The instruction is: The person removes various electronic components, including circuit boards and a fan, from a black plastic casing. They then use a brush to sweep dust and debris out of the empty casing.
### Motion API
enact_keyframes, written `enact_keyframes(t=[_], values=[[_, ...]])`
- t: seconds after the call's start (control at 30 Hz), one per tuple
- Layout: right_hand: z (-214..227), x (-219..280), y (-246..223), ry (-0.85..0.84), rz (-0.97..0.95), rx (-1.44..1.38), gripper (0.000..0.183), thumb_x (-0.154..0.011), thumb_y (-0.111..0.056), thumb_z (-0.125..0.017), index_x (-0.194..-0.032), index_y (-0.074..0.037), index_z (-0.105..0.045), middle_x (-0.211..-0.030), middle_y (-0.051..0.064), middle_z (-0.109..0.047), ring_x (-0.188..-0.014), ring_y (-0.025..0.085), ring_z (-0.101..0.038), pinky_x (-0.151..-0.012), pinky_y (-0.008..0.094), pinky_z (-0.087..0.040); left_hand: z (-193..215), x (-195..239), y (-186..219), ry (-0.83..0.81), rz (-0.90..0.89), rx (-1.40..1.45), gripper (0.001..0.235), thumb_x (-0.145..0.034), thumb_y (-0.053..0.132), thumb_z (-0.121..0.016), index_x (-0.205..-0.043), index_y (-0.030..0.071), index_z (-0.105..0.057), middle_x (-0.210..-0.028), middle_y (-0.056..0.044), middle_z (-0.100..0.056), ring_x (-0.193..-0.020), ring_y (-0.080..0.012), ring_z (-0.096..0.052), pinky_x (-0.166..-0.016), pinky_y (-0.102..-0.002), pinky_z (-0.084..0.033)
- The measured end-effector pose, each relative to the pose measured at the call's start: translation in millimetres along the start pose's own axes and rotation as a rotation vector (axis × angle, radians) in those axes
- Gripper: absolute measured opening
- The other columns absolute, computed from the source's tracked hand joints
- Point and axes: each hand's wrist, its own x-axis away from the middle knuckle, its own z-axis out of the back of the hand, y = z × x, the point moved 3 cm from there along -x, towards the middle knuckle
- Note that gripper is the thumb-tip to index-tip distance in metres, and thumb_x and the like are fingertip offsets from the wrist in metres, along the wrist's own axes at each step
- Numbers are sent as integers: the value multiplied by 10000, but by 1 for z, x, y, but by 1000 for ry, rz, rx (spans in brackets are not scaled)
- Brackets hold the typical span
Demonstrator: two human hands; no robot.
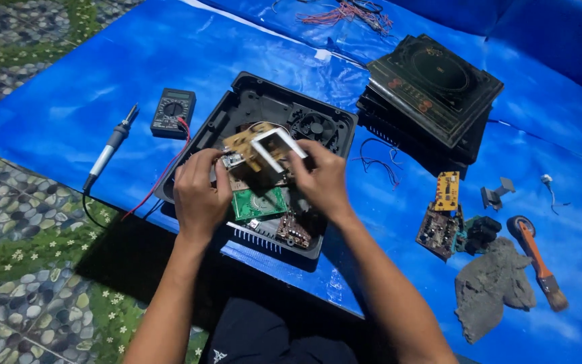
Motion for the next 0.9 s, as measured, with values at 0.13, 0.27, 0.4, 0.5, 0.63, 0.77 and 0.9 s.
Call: enact_keyframes(t=[0.13, 0.27, 0.4, 0.5, 0.63, 0.77, 0.9], values=[[72, 12, -14, 125, 77, 104, 166, -932, -152, -751, -1082, -84, -763, -815, 137, -754, -749, 344, -746, -637, 397, -606, -5, 9, -11, 142, -90, -19, 142, -974, 96, -617, -1087, 101, -702, -1040, -80, -711, -996, -300, -696, -833, -396, -520], [152, 45, 8, 228, -71, 189, 124, -972, -69, -723, -1087, -38, -758, -867, 184, -742, -800, 351, -742, -688, 429, -590, -12, 16, -19, 67, 19, -46, 132, -928, 92, -672, -1026, 142, -745, -671, -29, -685, -692, -283, -703, -769, -378, -545], [203, 82, 30, 314, -211, 289, 118, -1002, -51, -715, -1091, 19, -749, -878, 240, -721, -789, 369, -718, -696, 468, -568, -7, 15, -14, 37, 20, -56, 120, -932, 92, -672, -1013, 136, -748, -616, -36, -667, -635, -290, -688, -730, -384, -534], [223, 103, 28, 346, -295, 372, 141, -1008, -66, -732, -1105, 33, -757, -886, 257, -726, -809, 424, -717, -696, 475, -561, -5, 15, -14, 4, 64, -16, 123, -962, 70, -653, -1030, 106, -750, -629, -58, -681, -635, -300, -694, -737, -378, -535], [248, 123, 47, 378, -308, 521, 151, -980, -98, -765, -1085, 12, -770, -864, 252, -723, -791, 428, -709, -679, 467, -556, -6, 16, -16, 15, 31, -63, 135, -942, 79, -671, -1034, 135, -754, -605, -42, -661, -627, -286, -687, -756, -370, -538], [279, 145, 83, 427, -301, 631, 130, -999, -90, -790, -1096, -4, -787, -855, 228, -718, -776, 407, -706, -666, 444, -556, -3, 14, -13, 4, 35, -38, 120, -961, 57, -666, -1024, 104, -756, -621, -67, -676, -622, -301, -690, -755, -378, -538], [299, 164, 102, 451, -354, 680, 132, -1022, -130, -781, -1115, -37, -790, -837, 191, -713, -743, 376, -696, -679, 457, -553, -5, 16, -15, 13, 36, -69, 125, -967, 72, -678, -1045, 131, -756, -623, -49, -670, -646, -298, -694, -775, -374, -537]])
